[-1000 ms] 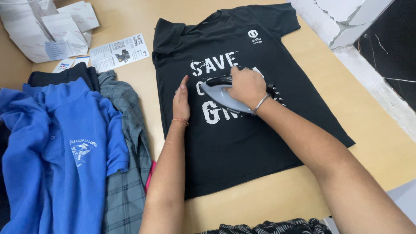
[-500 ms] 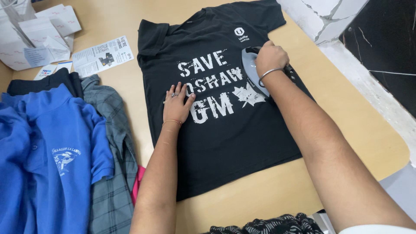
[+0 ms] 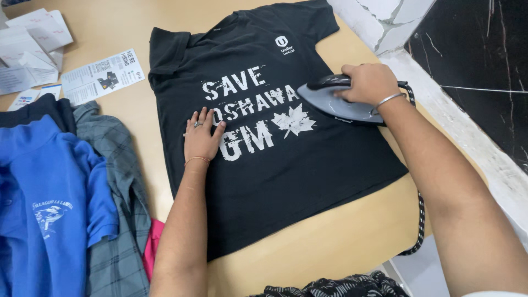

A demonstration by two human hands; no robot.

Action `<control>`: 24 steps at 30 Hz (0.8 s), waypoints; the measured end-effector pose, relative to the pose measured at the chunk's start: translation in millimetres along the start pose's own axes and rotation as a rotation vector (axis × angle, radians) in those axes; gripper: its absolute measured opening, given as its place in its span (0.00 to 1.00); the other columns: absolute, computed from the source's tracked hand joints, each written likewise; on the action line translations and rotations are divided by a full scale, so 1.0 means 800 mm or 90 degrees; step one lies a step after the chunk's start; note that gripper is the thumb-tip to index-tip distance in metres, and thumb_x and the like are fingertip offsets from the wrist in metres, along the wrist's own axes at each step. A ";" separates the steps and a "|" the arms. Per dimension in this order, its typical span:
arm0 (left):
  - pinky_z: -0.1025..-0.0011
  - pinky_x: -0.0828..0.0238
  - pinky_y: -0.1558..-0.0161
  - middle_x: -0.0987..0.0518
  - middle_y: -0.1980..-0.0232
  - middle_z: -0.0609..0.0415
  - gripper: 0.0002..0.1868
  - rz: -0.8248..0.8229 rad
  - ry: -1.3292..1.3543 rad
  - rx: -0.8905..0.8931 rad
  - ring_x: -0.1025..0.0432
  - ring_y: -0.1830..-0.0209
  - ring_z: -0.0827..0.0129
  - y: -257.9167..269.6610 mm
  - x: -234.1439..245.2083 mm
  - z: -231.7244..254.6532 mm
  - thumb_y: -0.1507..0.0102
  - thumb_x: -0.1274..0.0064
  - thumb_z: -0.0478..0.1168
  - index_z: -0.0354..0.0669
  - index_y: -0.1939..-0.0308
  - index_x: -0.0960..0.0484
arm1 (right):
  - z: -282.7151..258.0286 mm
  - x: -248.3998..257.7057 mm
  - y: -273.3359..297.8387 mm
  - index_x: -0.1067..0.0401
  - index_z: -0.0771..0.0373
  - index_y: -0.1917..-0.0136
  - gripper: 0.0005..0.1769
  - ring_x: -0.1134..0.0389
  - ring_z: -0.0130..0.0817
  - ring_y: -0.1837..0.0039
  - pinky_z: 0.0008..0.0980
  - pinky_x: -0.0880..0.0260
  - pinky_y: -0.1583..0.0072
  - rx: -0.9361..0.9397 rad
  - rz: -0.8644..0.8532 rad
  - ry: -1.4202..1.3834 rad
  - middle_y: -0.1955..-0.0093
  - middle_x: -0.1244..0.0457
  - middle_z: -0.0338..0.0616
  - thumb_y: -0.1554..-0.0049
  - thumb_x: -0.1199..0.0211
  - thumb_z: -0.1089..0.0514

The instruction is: The person irons several garments on a wooden table. They first smooth and iron a pair of black trousers, then switch to a black graphic t-shirt, ironing the front surface. The person uses a steam iron and handles the clothes by hand.

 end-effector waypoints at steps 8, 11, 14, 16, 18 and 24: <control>0.53 0.57 0.25 0.36 0.23 0.48 0.33 0.035 -0.022 -0.012 0.48 0.22 0.50 0.004 0.004 0.006 0.32 0.57 0.59 0.44 0.29 0.30 | -0.032 0.019 0.042 0.21 0.56 0.66 0.42 0.28 0.46 0.58 0.42 0.33 0.54 0.074 -0.141 -0.018 0.70 0.33 0.47 0.58 0.38 0.14; 0.49 0.55 0.24 0.33 0.25 0.42 0.33 0.036 -0.107 -0.045 0.43 0.22 0.48 0.011 -0.003 0.041 0.30 0.55 0.59 0.38 0.30 0.29 | -0.027 0.012 0.029 0.18 0.53 0.62 0.41 0.28 0.46 0.58 0.41 0.33 0.54 -0.045 -0.114 -0.092 0.68 0.31 0.46 0.56 0.39 0.14; 0.48 0.53 0.23 0.28 0.28 0.41 0.41 0.020 0.019 -0.249 0.40 0.24 0.45 0.056 -0.020 0.145 0.37 0.49 0.60 0.36 0.27 0.35 | -0.022 -0.007 0.013 0.16 0.55 0.60 0.43 0.28 0.45 0.56 0.42 0.33 0.52 -0.174 -0.104 -0.102 0.65 0.30 0.44 0.53 0.41 0.14; 0.46 0.58 0.24 0.40 0.23 0.35 0.59 -0.070 0.040 -0.317 0.48 0.21 0.43 0.100 -0.047 0.216 0.41 0.48 0.72 0.29 0.24 0.48 | -0.038 -0.009 -0.005 0.16 0.53 0.63 0.39 0.28 0.47 0.54 0.50 0.33 0.52 -0.164 -0.011 0.025 0.63 0.30 0.44 0.51 0.42 0.16; 0.46 0.62 0.25 0.47 0.21 0.34 0.67 -0.130 0.012 -0.331 0.54 0.20 0.44 0.135 -0.058 0.260 0.45 0.47 0.77 0.27 0.24 0.54 | -0.051 -0.013 -0.006 0.16 0.52 0.62 0.35 0.28 0.48 0.54 0.51 0.32 0.53 -0.150 0.072 0.055 0.62 0.30 0.45 0.49 0.41 0.21; 0.49 0.67 0.24 0.54 0.21 0.29 0.76 -0.151 -0.026 -0.224 0.61 0.20 0.38 0.147 -0.052 0.254 0.52 0.46 0.81 0.24 0.25 0.63 | -0.078 0.012 0.037 0.17 0.55 0.60 0.28 0.28 0.49 0.59 0.45 0.31 0.57 0.050 0.086 -0.106 0.66 0.31 0.49 0.49 0.36 0.28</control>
Point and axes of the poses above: each hand's wrist, its own y-axis away from the middle knuckle, its own x-axis out of the back of the hand, z = x × y, the point moved 9 cm from there along -y, towards the middle knuckle
